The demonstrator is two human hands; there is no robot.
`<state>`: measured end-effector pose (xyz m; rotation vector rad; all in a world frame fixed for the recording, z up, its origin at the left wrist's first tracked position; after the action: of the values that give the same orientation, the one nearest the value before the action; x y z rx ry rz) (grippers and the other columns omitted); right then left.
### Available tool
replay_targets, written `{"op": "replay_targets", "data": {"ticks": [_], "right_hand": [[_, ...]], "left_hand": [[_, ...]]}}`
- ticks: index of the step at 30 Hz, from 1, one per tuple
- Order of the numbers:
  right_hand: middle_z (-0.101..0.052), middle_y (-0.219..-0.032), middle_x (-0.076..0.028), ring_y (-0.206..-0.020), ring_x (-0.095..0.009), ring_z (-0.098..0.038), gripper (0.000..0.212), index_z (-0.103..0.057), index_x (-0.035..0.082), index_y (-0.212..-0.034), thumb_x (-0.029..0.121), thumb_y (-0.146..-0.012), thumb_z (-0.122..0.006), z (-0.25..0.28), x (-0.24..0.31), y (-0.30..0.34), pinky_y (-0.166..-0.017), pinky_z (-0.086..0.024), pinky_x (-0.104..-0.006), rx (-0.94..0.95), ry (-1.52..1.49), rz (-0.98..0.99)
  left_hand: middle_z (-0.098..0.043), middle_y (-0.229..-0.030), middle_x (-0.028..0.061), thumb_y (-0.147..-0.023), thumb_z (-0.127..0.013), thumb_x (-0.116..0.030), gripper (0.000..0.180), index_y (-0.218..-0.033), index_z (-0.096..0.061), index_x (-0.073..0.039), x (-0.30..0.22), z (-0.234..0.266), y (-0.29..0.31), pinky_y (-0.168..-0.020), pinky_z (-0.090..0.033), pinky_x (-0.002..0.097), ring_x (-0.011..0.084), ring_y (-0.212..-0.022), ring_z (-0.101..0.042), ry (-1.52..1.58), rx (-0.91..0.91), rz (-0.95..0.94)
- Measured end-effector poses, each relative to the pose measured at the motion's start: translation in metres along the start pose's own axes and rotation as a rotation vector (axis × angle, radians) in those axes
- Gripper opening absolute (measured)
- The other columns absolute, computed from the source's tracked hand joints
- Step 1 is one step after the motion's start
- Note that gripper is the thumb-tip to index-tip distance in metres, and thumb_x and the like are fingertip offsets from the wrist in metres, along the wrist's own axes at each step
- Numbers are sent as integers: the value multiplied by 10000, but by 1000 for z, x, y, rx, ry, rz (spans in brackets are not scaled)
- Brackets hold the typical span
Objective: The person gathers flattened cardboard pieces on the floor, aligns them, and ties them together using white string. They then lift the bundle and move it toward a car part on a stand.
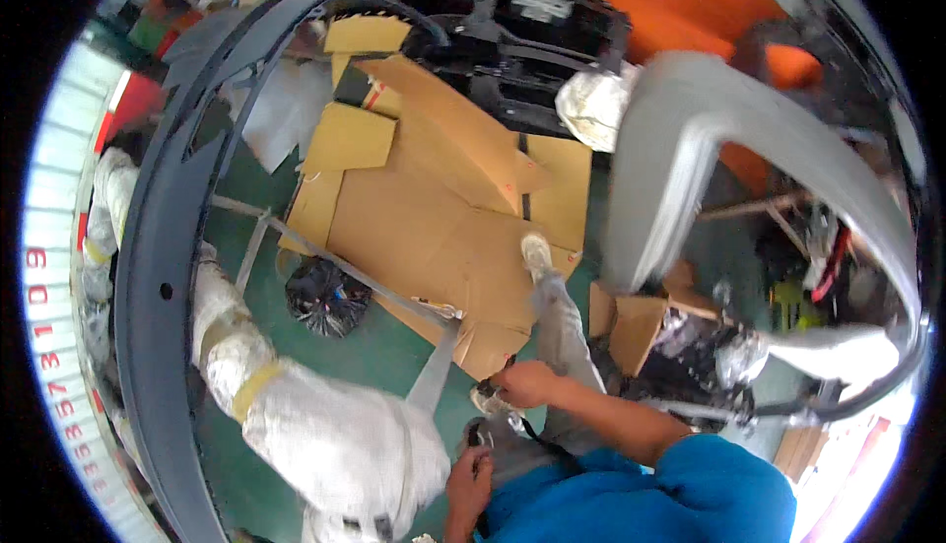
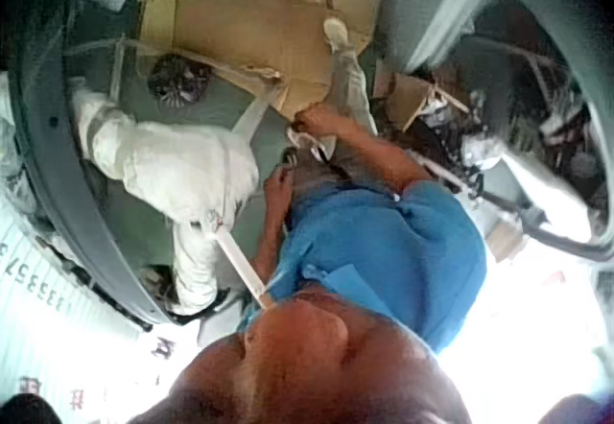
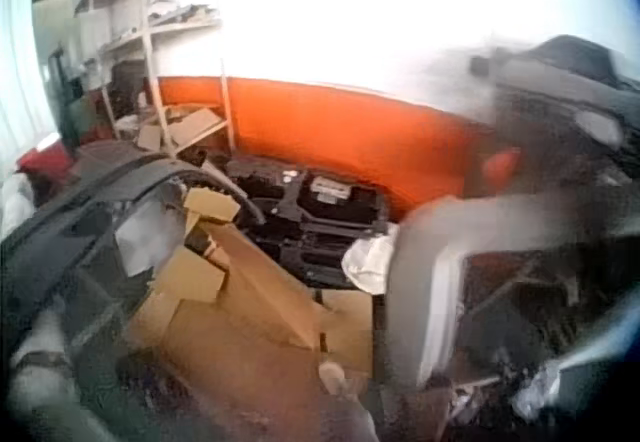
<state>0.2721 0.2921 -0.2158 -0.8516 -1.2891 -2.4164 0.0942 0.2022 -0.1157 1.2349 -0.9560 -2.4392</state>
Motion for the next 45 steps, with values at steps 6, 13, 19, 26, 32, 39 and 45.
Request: {"op": "replay_targets", "data": {"ticks": [6,13,19,26,32,39,45], "right_hand": [[-707,-956,-212,-883,-360,-698,267,-699,-10,-929,181,-819,-549,-126,-153,-111,-768,-556,-483,581,111,178],[-683,-938,-242,-867,-383,-681,271,-696,16,-964,235,-879,-562,-13,-229,-121,-747,-528,-491,261,-388,-50],[-685,-873,-206,-792,-370,-669,188,-663,17,-983,173,-885,-623,8,-295,-152,-704,-520,-444,-114,-718,-178],[-674,-1027,-128,-908,-254,-659,188,-658,29,-1005,147,-864,-700,18,-314,-205,-799,-510,-321,265,-846,-468],[-689,-1030,-176,-884,-334,-674,235,-654,-1,-1066,135,-873,-656,64,-259,-285,-809,-525,-401,237,-1002,-515],[-679,-1034,-205,-869,-369,-681,290,-625,4,-1122,198,-908,-630,136,-162,-465,-769,-536,-441,252,-238,-165],[-671,-981,-227,-868,-385,-671,279,-643,4,-1042,254,-924,-608,209,-48,-670,-774,-529,-447,175,6,183]], "left_hand": [[-695,-802,114,-909,-618,-156,224,-1100,-683,-59,-74,-40,-75,-680,-525,330,180,-753,-672,23,2,190],[-675,-949,85,-967,-578,-144,199,-1102,-658,-20,-159,-82,-261,-625,-496,270,125,-713,-621,461,-372,220],[-607,-802,54,-945,-577,-148,178,-1040,-663,-25,-192,-42,-432,-624,-459,295,135,-683,-544,310,-526,36],[-688,-829,162,-879,-633,-122,206,-1022,-660,24,-3,11,-579,-624,-493,364,206,-685,-630,281,-630,124],[-687,-1002,274,-832,-650,-232,491,-1243,-561,22,273,74,-633,-803,-532,509,449,-917,-670,-246,-593,583],[-661,-1124,280,-876,-594,-304,590,-1380,-386,-80,362,229,-688,-879,-484,577,499,-1006,-628,-281,-785,588],[-670,-1109,270,-920,-512,-379,482,-1337,-416,-157,478,250,-701,-859,-492,570,485,-1024,-634,-454,-583,710]]}}
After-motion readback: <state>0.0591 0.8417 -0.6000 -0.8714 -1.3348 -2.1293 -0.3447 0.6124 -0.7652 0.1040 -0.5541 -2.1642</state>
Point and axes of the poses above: each hand's wrist, its own y-axis away from the middle knuckle, its own z-axis out of the back of the hand, x = y × z, the point moved 6 cm from there along -y, towards the middle knuckle
